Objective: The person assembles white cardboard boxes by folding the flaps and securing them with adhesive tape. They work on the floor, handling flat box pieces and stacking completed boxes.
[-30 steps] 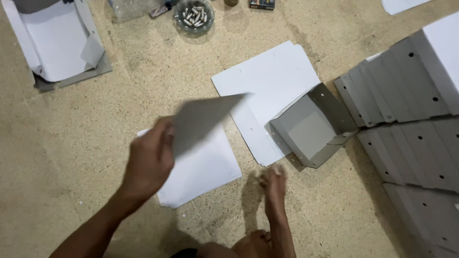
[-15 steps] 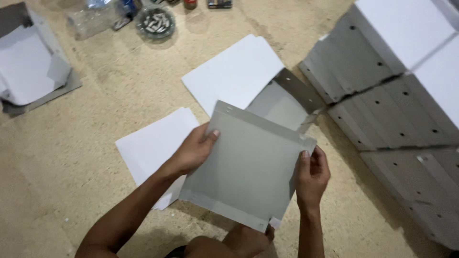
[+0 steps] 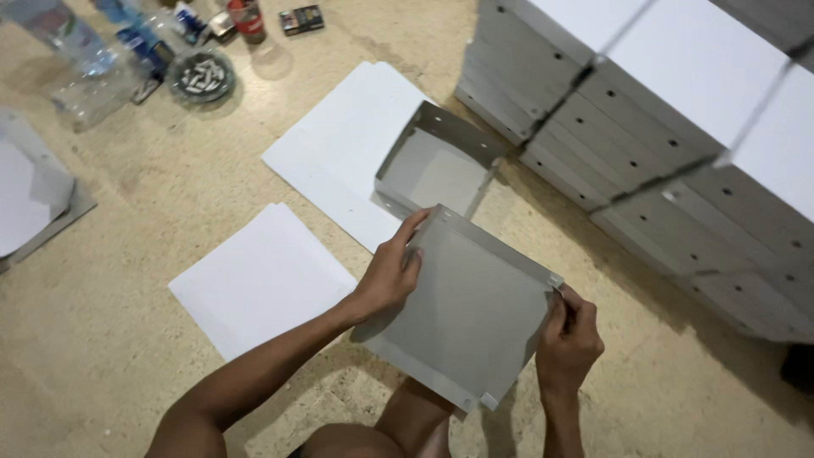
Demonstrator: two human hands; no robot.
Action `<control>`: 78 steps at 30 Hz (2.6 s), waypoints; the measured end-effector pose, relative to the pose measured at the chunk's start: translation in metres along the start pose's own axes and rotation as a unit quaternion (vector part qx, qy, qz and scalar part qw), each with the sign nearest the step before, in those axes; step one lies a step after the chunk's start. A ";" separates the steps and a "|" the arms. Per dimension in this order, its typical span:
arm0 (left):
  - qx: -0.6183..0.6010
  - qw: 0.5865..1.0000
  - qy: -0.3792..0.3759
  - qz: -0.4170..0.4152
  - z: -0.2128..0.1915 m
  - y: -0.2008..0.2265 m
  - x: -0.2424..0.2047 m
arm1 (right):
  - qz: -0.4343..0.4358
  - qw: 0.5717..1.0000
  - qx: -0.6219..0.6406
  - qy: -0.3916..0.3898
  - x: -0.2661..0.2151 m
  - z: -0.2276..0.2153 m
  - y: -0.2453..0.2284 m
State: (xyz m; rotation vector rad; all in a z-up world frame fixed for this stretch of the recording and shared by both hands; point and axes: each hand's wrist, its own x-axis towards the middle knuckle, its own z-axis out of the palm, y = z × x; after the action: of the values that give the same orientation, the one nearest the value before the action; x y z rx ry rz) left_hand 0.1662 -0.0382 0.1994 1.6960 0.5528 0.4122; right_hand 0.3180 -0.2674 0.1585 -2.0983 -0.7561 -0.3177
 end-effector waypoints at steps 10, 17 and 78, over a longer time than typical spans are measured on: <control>-0.031 0.992 0.014 0.122 0.070 -0.057 0.051 | 0.040 0.975 -0.060 -0.209 -0.006 -0.052 0.051; -0.033 0.995 -0.051 0.083 0.088 -0.082 0.078 | -0.025 0.969 -0.043 -0.242 0.004 -0.048 0.071; 0.264 0.868 -0.399 0.132 0.357 -0.121 0.209 | 0.404 0.817 0.310 -0.272 -0.075 -0.138 0.155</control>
State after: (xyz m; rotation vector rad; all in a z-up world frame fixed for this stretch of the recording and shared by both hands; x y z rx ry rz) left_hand 0.5197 -0.1911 0.0053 2.2718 -0.2142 -0.3054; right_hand 0.3618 -0.4767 0.1053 -1.6605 -0.1500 0.9166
